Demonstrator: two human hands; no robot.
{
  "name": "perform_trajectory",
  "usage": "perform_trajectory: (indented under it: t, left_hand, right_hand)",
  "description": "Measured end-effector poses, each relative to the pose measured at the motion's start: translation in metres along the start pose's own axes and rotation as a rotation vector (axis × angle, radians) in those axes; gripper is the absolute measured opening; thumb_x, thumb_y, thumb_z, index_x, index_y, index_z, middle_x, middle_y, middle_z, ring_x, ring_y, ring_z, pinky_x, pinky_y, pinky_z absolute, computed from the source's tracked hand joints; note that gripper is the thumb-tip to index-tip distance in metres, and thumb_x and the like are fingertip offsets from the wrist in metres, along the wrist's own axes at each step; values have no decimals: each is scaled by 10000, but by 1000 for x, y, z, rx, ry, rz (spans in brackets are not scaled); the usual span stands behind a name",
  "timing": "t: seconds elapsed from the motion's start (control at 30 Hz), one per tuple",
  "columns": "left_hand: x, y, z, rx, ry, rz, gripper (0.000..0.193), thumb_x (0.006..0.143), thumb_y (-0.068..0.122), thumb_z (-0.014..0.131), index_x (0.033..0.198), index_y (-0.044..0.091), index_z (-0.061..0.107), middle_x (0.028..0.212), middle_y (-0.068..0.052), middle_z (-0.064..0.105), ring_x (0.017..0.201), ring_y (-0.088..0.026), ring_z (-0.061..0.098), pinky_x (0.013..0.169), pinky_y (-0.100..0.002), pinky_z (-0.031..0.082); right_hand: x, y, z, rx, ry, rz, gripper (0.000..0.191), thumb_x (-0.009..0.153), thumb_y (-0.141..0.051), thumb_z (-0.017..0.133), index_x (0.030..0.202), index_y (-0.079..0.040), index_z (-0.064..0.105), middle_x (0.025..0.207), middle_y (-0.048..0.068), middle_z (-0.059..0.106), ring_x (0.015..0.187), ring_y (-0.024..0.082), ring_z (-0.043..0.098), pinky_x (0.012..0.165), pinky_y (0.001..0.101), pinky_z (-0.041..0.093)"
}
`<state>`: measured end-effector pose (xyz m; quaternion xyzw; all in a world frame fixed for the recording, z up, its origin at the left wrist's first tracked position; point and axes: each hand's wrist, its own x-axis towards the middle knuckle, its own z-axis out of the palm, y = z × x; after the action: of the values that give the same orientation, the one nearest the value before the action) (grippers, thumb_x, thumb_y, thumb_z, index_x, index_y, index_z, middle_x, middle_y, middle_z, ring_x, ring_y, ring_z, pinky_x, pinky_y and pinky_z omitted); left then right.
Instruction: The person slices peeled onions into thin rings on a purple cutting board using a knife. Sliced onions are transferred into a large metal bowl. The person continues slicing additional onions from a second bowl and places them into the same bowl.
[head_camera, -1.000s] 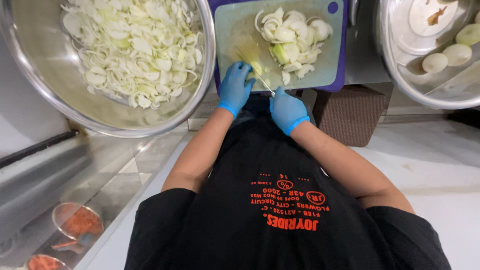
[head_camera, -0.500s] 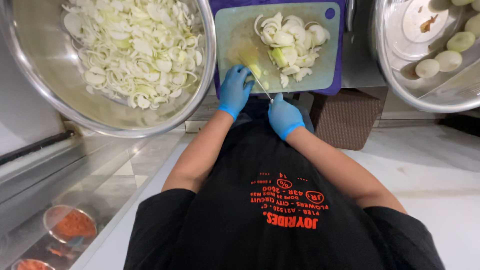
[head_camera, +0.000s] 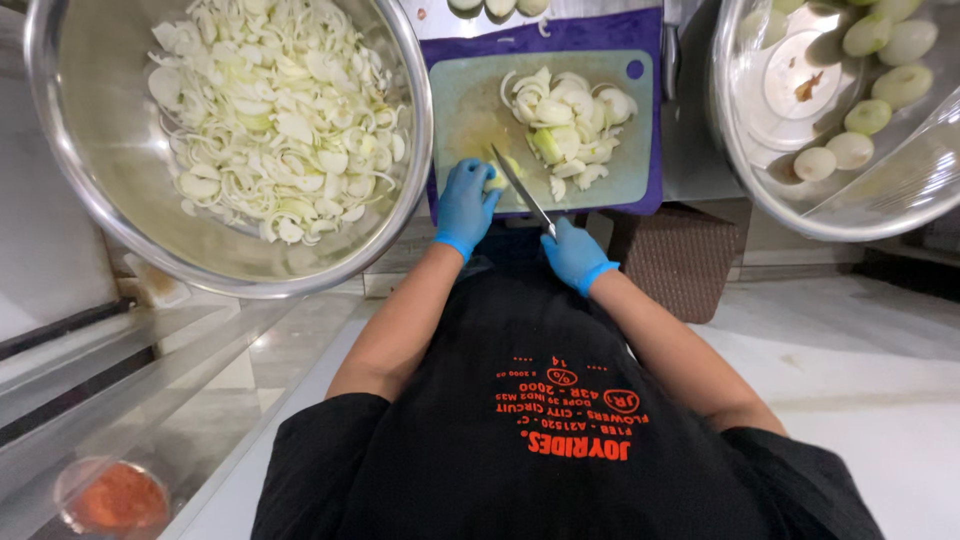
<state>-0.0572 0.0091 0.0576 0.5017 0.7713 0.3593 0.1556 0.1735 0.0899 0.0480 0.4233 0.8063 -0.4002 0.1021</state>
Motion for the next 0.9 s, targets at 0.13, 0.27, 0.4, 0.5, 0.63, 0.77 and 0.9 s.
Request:
perform_trajectory:
  t: [0.13,0.27,0.4,0.5,0.63,0.77,0.9]
  left_hand:
    - [3,1,2,-24,-3,-19,374,786,118,816,1079,79,588,1155,-170,569,1109,-404,555,936,-482,479]
    - [5,-3,6,-44,62,-6,403,766,96,808,1085,77,563,1153,-182,566,1119,-416,546,962,-496,465]
    - [3,-14,13,-57,30,-43,417,781,98,805,1113,63,555,1139,-192,569,1097,-420,545,960,-502,460]
    - [5,-19,17,-22,-2,-36,417,783,116,800,1120,56,563,1127,-203,579,1092,-426,544,967,-512,451]
    - [13,-16,21,-8,27,8,401,777,150,799,1099,54,579,1121,-216,590,1095,-435,543,977,-514,444]
    - [16,-13,21,-46,59,20,405,771,165,812,1082,47,580,1109,-206,596,1088,-427,553,969,-508,449]
    - [19,-13,19,-56,60,19,413,750,180,833,1054,54,584,1075,-194,601,1058,-410,566,943,-495,463]
  right_hand:
    - [-7,3,-4,-15,64,48,321,1000,-320,591,1047,-4,559,930,324,691,883,528,655,773,609,514]
    - [-16,-1,-4,-5,132,21,313,999,-311,593,1037,-5,537,910,331,685,851,539,650,739,626,507]
    - [-32,11,0,-9,77,-32,300,991,-315,585,1061,-27,543,900,317,696,841,537,653,747,626,509]
    - [-40,25,-1,-34,70,-27,313,981,-343,584,1056,-40,556,899,318,695,853,537,653,758,623,515]
    - [-36,43,-18,-61,132,45,332,970,-358,578,1040,-34,550,914,307,696,851,524,665,759,613,523]
    - [-26,44,-24,0,59,-11,327,962,-365,588,1049,-52,552,903,289,713,865,501,672,751,591,522]
    - [-18,35,-15,-14,44,-19,315,959,-356,612,1048,-59,556,911,287,709,879,497,670,770,586,517]
